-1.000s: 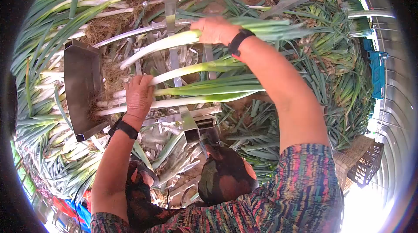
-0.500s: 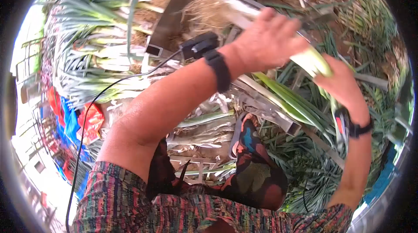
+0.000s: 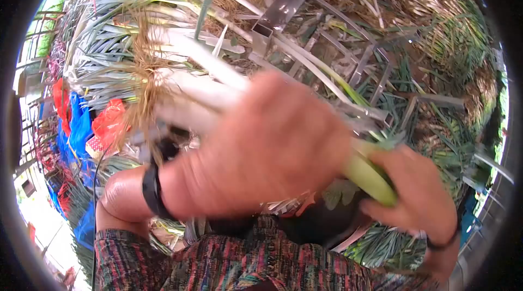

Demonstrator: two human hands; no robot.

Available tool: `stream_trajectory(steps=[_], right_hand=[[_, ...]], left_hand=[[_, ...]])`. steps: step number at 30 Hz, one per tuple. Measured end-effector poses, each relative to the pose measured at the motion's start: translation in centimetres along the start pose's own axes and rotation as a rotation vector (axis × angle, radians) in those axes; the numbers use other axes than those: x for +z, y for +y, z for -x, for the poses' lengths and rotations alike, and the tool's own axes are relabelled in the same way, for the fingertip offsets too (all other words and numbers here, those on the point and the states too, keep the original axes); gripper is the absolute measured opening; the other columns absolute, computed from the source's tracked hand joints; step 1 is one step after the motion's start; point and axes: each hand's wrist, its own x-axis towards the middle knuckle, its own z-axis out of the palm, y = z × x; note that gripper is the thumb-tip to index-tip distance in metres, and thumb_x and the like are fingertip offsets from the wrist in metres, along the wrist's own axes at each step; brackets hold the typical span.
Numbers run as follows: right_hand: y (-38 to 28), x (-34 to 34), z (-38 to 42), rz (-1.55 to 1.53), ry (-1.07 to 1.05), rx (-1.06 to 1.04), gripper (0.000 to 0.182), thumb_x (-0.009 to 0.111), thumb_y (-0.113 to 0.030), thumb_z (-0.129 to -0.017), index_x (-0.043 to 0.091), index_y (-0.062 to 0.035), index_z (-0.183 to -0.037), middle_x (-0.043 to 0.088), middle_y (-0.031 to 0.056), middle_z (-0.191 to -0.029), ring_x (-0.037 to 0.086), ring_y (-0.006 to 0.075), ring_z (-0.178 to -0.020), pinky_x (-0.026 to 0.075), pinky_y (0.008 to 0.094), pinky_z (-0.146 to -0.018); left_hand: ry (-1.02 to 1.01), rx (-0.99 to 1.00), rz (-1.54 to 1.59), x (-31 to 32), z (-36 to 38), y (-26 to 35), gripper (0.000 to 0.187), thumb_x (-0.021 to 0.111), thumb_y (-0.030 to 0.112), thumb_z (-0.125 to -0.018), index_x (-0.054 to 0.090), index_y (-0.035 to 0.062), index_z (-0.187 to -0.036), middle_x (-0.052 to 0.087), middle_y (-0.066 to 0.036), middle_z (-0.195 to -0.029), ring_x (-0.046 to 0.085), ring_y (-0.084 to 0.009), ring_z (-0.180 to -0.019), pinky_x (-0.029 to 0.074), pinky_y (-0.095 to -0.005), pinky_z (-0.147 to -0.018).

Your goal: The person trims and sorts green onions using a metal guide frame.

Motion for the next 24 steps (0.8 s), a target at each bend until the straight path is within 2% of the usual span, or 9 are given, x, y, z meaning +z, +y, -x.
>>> stream_trajectory(steps=[5, 9, 11, 13, 16, 17, 20, 21, 24], right_hand=[[0.9, 12.8, -13.3, -0.036, -0.012, -0.193, 0.045, 0.066, -0.022, -0.079, 0.054, -0.005, -0.12, 0.061, 0.0152, -0.098, 0.059, 0.0359, -0.092, 0.048, 0.0474, -0.08], [-0.2, 25.5, -21.7, 0.055, -0.059, -0.342, 0.061, 0.072, -0.033, -0.08, 0.049, -0.0113, -0.132, 0.059, 0.012, -0.104, 0.056, 0.0332, -0.099, 0.045, 0.0484, -0.083], [-0.1, 31.3, -23.9, 0.135, -0.136, -0.232, 0.071, 0.07, -0.034, -0.082, 0.041, -0.0158, -0.144, 0.054, 0.0142, -0.122, 0.051, 0.034, -0.117, 0.039, 0.0508, -0.095], [0.6, 35.7, -24.9, 0.141, -0.072, -0.174, 0.07, 0.068, -0.034, -0.084, 0.04, -0.0193, -0.147, 0.053, 0.0149, -0.129, 0.045, 0.0341, -0.129, 0.035, 0.0506, -0.102], [1.0, 36.6, -26.0, -0.018, -0.211, 0.015, 0.068, 0.063, -0.036, -0.089, 0.036, -0.0204, -0.149, 0.045, 0.0168, -0.142, 0.041, 0.0363, -0.134, 0.033, 0.053, -0.106], [1.3, 36.9, -26.0, -0.065, -0.222, 0.044, 0.067, 0.062, -0.036, -0.09, 0.036, -0.0206, -0.15, 0.044, 0.0172, -0.143, 0.041, 0.0367, -0.133, 0.033, 0.0537, -0.105], [2.4, 34.6, -27.5, -0.158, -0.317, 0.1, 0.062, 0.055, -0.042, -0.092, 0.04, -0.0194, -0.147, 0.045, 0.0142, -0.145, 0.044, 0.0347, -0.132, 0.033, 0.0515, -0.108], [2.8, 34.2, -28.0, -0.18, -0.335, 0.109, 0.061, 0.054, -0.044, -0.092, 0.041, -0.0183, -0.147, 0.046, 0.0134, -0.145, 0.044, 0.0343, -0.132, 0.033, 0.0513, -0.108], [3.5, 33.5, -29.0, -0.193, -0.205, 0.098, 0.055, 0.055, -0.041, -0.091, 0.048, -0.0139, -0.139, 0.056, 0.0143, -0.135, 0.052, 0.034, -0.124, 0.038, 0.0504, -0.104]], left_hand=[[-0.25, -0.125, 0.125, 9.2, 14.1, -9.9, 0.039, 0.076, 0.026, -0.062, 0.054, 0.0108, -0.09, 0.055, -0.004, -0.078, 0.058, -0.0272, -0.08, 0.045, -0.0407, -0.073], [-0.261, -0.237, 0.129, 15.2, 27.7, -11.2, 0.042, 0.075, 0.021, -0.067, 0.054, 0.0107, -0.102, 0.059, -0.008, -0.094, 0.058, -0.0291, -0.09, 0.043, -0.0421, -0.082], [-0.559, -0.484, 0.015, 18.1, 34.8, -11.1, 0.03, 0.069, 0.019, -0.075, 0.057, 0.0139, -0.102, 0.059, -0.006, -0.097, 0.059, -0.03, -0.095, 0.042, -0.0481, -0.088], [-0.495, -0.542, 0.131, 17.6, 37.5, -11.7, 0.019, 0.065, 0.016, -0.08, 0.061, 0.0172, -0.099, 0.058, -0.005, -0.093, 0.058, -0.0289, -0.094, 0.041, -0.0495, -0.09], [-0.446, -0.701, -0.14, 17.0, 37.6, -16.5, 0.013, 0.063, 0.015, -0.082, 0.064, 0.0143, -0.094, 0.057, -0.005, -0.088, 0.057, -0.0273, -0.085, 0.046, -0.0431, -0.08], [-0.461, -0.822, -0.087, 16.3, 36.8, -18.9, 0.015, 0.061, 0.014, -0.086, 0.063, 0.0134, -0.101, 0.059, -0.006, -0.099, 0.057, -0.0252, -0.099, 0.041, -0.0434, -0.095], [-0.32, -0.771, -0.371, 16.5, 35.5, -24.6, 0.041, 0.067, 0.018, -0.085, 0.056, 0.0118, -0.125, 0.056, -0.009, -0.13, 0.048, -0.0259, -0.127, 0.038, -0.0448, -0.103], [-0.463, -0.793, -0.306, 16.7, 35.4, -26.4, 0.049, 0.07, 0.019, -0.082, 0.055, 0.0116, -0.128, 0.054, -0.009, -0.135, 0.045, -0.0254, -0.132, 0.036, -0.0458, -0.106], [-0.518, -0.701, -0.304, 17.7, 36.6, -28.9, 0.039, 0.071, 0.02, -0.08, 0.06, 0.0114, -0.116, 0.059, -0.007, -0.121, 0.05, -0.0259, -0.121, 0.037, -0.045, -0.1]])
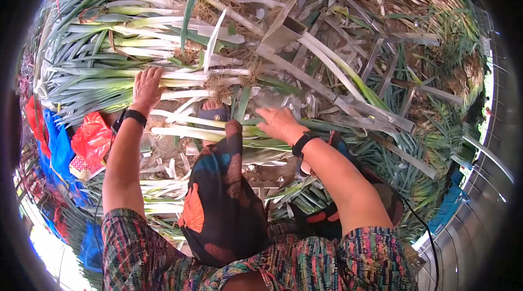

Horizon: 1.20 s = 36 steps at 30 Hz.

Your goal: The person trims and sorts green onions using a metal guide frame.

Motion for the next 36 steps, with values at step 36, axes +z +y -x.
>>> stream_trajectory(steps=[36], right_hand=[[-7.8, -2.3, -1.1, -0.295, 0.199, -0.278, 0.024, 0.058, -0.025, -0.093, 0.065, -0.0114, -0.111, 0.067, 0.011, -0.099, 0.066, 0.0325, -0.091, 0.053, 0.0404, -0.079]], left_hand=[[-0.065, -0.147, 0.262, -3.3, 16.4, 7.3, 0.022, 0.063, 0.011, -0.072, 0.064, 0.0129, -0.094, 0.06, -0.006, -0.094, 0.057, -0.0275, -0.095, 0.04, -0.0441, -0.092]])
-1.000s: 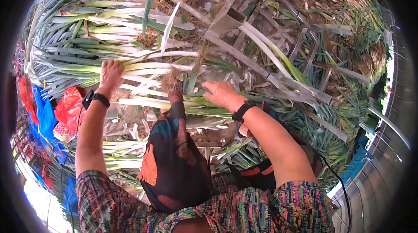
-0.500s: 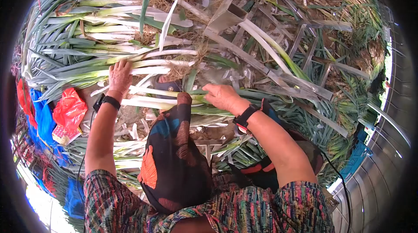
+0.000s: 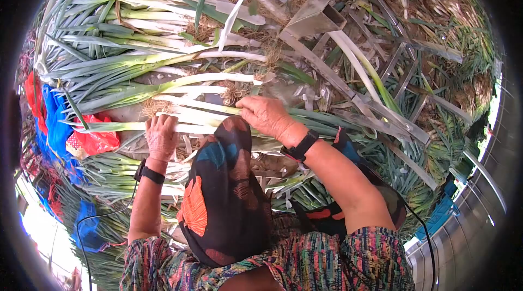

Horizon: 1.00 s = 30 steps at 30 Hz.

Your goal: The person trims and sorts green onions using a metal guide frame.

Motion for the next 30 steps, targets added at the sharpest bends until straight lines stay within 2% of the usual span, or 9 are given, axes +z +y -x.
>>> stream_trajectory(steps=[7, 11, 13, 15, 18, 21, 25, 27, 30], right_hand=[[1.8, -2.0, 0.7, 0.157, 0.172, -0.098, 0.02, 0.062, -0.021, -0.086, 0.066, -0.0153, -0.105, 0.066, 0.0083, -0.097, 0.063, 0.0328, -0.092, 0.052, 0.0446, -0.078], [1.8, -1.5, -2.5, 0.125, 0.023, -0.055, 0.02, 0.061, -0.018, -0.087, 0.067, -0.0122, -0.105, 0.066, 0.0099, -0.1, 0.062, 0.0327, -0.096, 0.05, 0.0425, -0.085], [1.6, -0.1, -5.4, 0.292, 0.145, -0.201, 0.022, 0.06, -0.021, -0.088, 0.066, -0.0129, -0.108, 0.067, 0.0098, -0.101, 0.062, 0.0317, -0.098, 0.05, 0.0423, -0.085], [1.2, 1.9, -8.3, 0.404, 0.29, -0.289, 0.023, 0.06, -0.022, -0.089, 0.066, -0.013, -0.109, 0.068, 0.009, -0.101, 0.062, 0.0311, -0.098, 0.05, 0.0418, -0.085], [2.0, 5.0, -11.4, 0.447, 0.121, -0.037, 0.024, 0.064, -0.029, -0.086, 0.065, -0.0154, -0.106, 0.068, 0.0067, -0.097, 0.065, 0.0284, -0.098, 0.051, 0.0424, -0.082], [3.2, 5.4, -12.3, 0.042, -0.134, 0.224, 0.029, 0.068, -0.033, -0.082, 0.065, -0.0153, -0.104, 0.067, 0.0091, -0.101, 0.065, 0.0305, -0.097, 0.051, 0.0427, -0.081], [2.5, 2.3, -12.0, 0.053, 0.018, 0.019, 0.027, 0.069, -0.035, -0.079, 0.063, -0.0129, -0.093, 0.067, 0.0082, -0.086, 0.066, 0.0306, -0.087, 0.05, 0.0416, -0.076], [0.7, -1.4, -11.8, -0.076, -0.068, 0.078, 0.021, 0.069, -0.024, -0.082, 0.06, -0.0059, -0.088, 0.064, 0.0066, -0.084, 0.061, 0.0167, -0.078, 0.049, 0.0323, -0.072], [1.5, -3.7, -11.9, -0.12, -0.026, 0.101, 0.014, 0.066, -0.017, -0.085, 0.064, -0.0069, -0.095, 0.066, 0.0033, -0.087, 0.06, 0.0132, -0.08, 0.05, 0.0298, -0.073]], left_hand=[[-0.019, -0.013, 0.009, 1.1, -3.1, -1.2, 0.025, 0.063, 0.008, -0.069, 0.063, 0.0116, -0.093, 0.059, -0.009, -0.092, 0.056, -0.0302, -0.096, 0.04, -0.0442, -0.088], [-0.092, -0.058, -0.019, 2.4, -5.1, -1.7, 0.027, 0.064, 0.009, -0.07, 0.065, 0.0124, -0.097, 0.061, -0.007, -0.095, 0.056, -0.0298, -0.097, 0.041, -0.0444, -0.09], [-0.181, -0.05, -0.018, 2.6, -4.3, -0.7, 0.024, 0.063, 0.009, -0.071, 0.065, 0.0126, -0.094, 0.062, -0.008, -0.094, 0.056, -0.0305, -0.096, 0.041, -0.0448, -0.089], [-0.054, -0.048, -0.007, 2.7, -2.9, 0.6, 0.026, 0.063, 0.011, -0.073, 0.066, 0.0111, -0.099, 0.063, -0.007, -0.096, 0.056, -0.0304, -0.1, 0.041, -0.0454, -0.091], [0.063, -0.076, 0.063, 3.9, -1.9, 0.5, 0.031, 0.065, 0.008, -0.066, 0.065, 0.0125, -0.096, 0.062, -0.006, -0.098, 0.055, -0.0306, -0.102, 0.041, -0.045, -0.093], [0.047, -0.095, 0.082, 3.7, -1.9, 0.5, 0.031, 0.064, 0.009, -0.066, 0.066, 0.0125, -0.097, 0.063, -0.006, -0.1, 0.055, -0.0309, -0.103, 0.041, -0.0448, -0.093], [0.078, -0.094, 0.114, 3.7, -1.9, 0.5, 0.03, 0.063, 0.007, -0.066, 0.065, 0.0132, -0.096, 0.063, -0.005, -0.102, 0.055, -0.0302, -0.102, 0.041, -0.0447, -0.093], [0.144, -0.059, 0.11, 3.2, -1.9, 0.7, 0.03, 0.063, 0.007, -0.067, 0.065, 0.0136, -0.096, 0.063, -0.005, -0.102, 0.055, -0.0295, -0.101, 0.04, -0.0443, -0.092], [0.168, -0.027, 0.099, 1.1, -1.4, 1.1, 0.029, 0.062, 0.006, -0.067, 0.065, 0.0141, -0.095, 0.063, -0.004, -0.099, 0.056, -0.0282, -0.098, 0.04, -0.0433, -0.09]])
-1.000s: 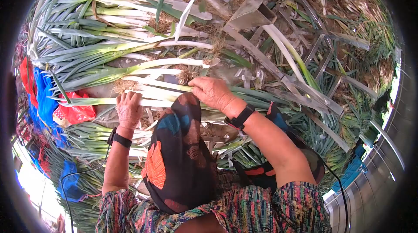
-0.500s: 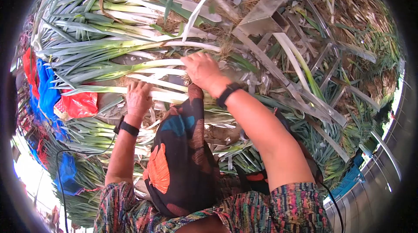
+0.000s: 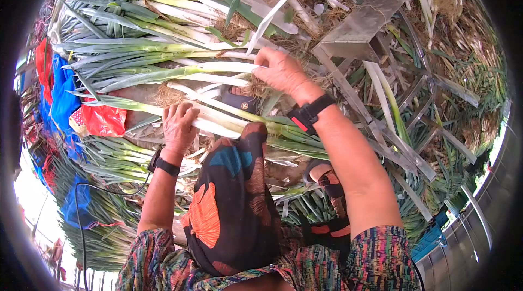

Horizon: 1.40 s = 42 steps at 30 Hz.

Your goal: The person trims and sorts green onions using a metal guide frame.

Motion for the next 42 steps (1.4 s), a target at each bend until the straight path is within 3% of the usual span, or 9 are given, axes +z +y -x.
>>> stream_trajectory(steps=[5, 9, 13, 17, 24, 28, 33, 37, 42], right_hand=[[0.3, 2.4, 3.2, -0.165, 0.039, -0.268, 0.019, 0.065, -0.016, -0.086, 0.069, -0.0134, -0.105, 0.069, -0.0004, -0.095, 0.061, 0.0133, -0.089, 0.05, 0.0316, -0.08], [3.2, 4.8, 7.7, 0.61, -0.384, -0.213, 0.019, 0.06, -0.022, -0.084, 0.069, -0.0231, -0.101, 0.069, -0.0021, -0.101, 0.059, 0.0239, -0.098, 0.045, 0.039, -0.089], [4.4, 5.7, 10.2, 0.381, -0.129, -0.104, 0.022, 0.058, -0.019, -0.084, 0.067, -0.0188, -0.103, 0.068, 0.0041, -0.099, 0.061, 0.0302, -0.098, 0.048, 0.0452, -0.087], [4.5, 5.2, 9.9, 0.41, -0.189, -0.107, 0.019, 0.06, -0.025, -0.086, 0.067, -0.021, -0.103, 0.068, 0.0036, -0.101, 0.061, 0.0315, -0.098, 0.05, 0.0466, -0.089], [2.0, 1.3, 1.3, 0.499, 0.409, -0.294, 0.034, 0.064, -0.023, -0.087, 0.06, -0.0066, -0.116, 0.063, 0.0133, -0.11, 0.058, 0.0324, -0.106, 0.046, 0.0445, -0.095], [4.2, 1.9, -0.9, 0.7, 0.062, 0.1, 0.045, 0.066, -0.027, -0.084, 0.055, -0.0136, -0.125, 0.064, 0.0147, -0.112, 0.06, 0.0372, -0.105, 0.047, 0.0484, -0.09], [6.2, 7.1, 5.2, 0.512, 0.003, 0.013, 0.039, 0.067, -0.026, -0.083, 0.06, -0.023, -0.121, 0.064, 0.0078, -0.107, 0.059, 0.0318, -0.105, 0.044, 0.0478, -0.092], [6.1, 8.4, 7.7, 0.2, 0.183, 0.038, 0.028, 0.064, -0.017, -0.08, 0.064, -0.0193, -0.108, 0.062, 0.0089, -0.099, 0.059, 0.0344, -0.099, 0.047, 0.0467, -0.086], [5.4, 7.0, 6.0, 0.199, 0.115, -0.023, 0.023, 0.064, -0.013, -0.078, 0.062, -0.015, -0.101, 0.061, 0.0098, -0.096, 0.058, 0.0349, -0.099, 0.049, 0.0469, -0.084]], left_hand=[[0.076, -0.044, -0.033, -3.3, 0.2, 0.2, 0.024, 0.063, 0.008, -0.07, 0.067, 0.0144, -0.094, 0.062, -0.003, -0.092, 0.056, -0.026, -0.092, 0.04, -0.0419, -0.089], [0.079, -0.037, -0.047, -3.1, 0.3, -0.8, 0.026, 0.063, 0.008, -0.071, 0.066, 0.0147, -0.096, 0.062, -0.003, -0.093, 0.056, -0.027, -0.093, 0.039, -0.0421, -0.091], [0.045, -0.021, -0.031, -2.8, 0.3, -0.8, 0.027, 0.063, 0.006, -0.07, 0.065, 0.0147, -0.096, 0.061, -0.003, -0.093, 0.057, -0.0279, -0.094, 0.039, -0.0426, -0.091], [0.075, 0.002, -0.06, -2.6, -2.6, -1.2, 0.026, 0.062, 0.008, -0.071, 0.065, 0.0145, -0.097, 0.06, -0.004, -0.093, 0.056, -0.0272, -0.094, 0.04, -0.0431, -0.091], [0.035, 0.021, -0.093, 0.5, -10.0, -4.8, 0.034, 0.063, 0.008, -0.072, 0.068, 0.0163, -0.105, 0.062, -0.006, -0.116, 0.057, -0.027, -0.107, 0.041, -0.0421, -0.092], [-0.089, 0.052, -0.154, 2.0, -12.0, -5.4, 0.049, 0.06, 0.003, -0.077, 0.062, 0.0188, -0.123, 0.055, -0.007, -0.137, 0.055, -0.0284, -0.119, 0.041, -0.0444, -0.099], [-0.198, 0.024, -0.112, 2.0, -6.0, -4.5, 0.049, 0.058, 0.001, -0.078, 0.063, 0.0188, -0.124, 0.062, -0.006, -0.127, 0.058, -0.0262, -0.112, 0.041, -0.0458, -0.097], [-0.032, 0.082, 0.073, 1.2, -1.2, -3.1, 0.032, 0.06, 0.005, -0.075, 0.065, 0.0128, -0.106, 0.065, -0.007, -0.111, 0.059, -0.0264, -0.106, 0.042, -0.0446, -0.094], [-0.016, 0.068, 0.051, 0.6, -2.3, -3.2, 0.038, 0.059, 0.002, -0.069, 0.065, 0.0123, -0.105, 0.064, -0.008, -0.115, 0.059, -0.0288, -0.106, 0.042, -0.0439, -0.095]])
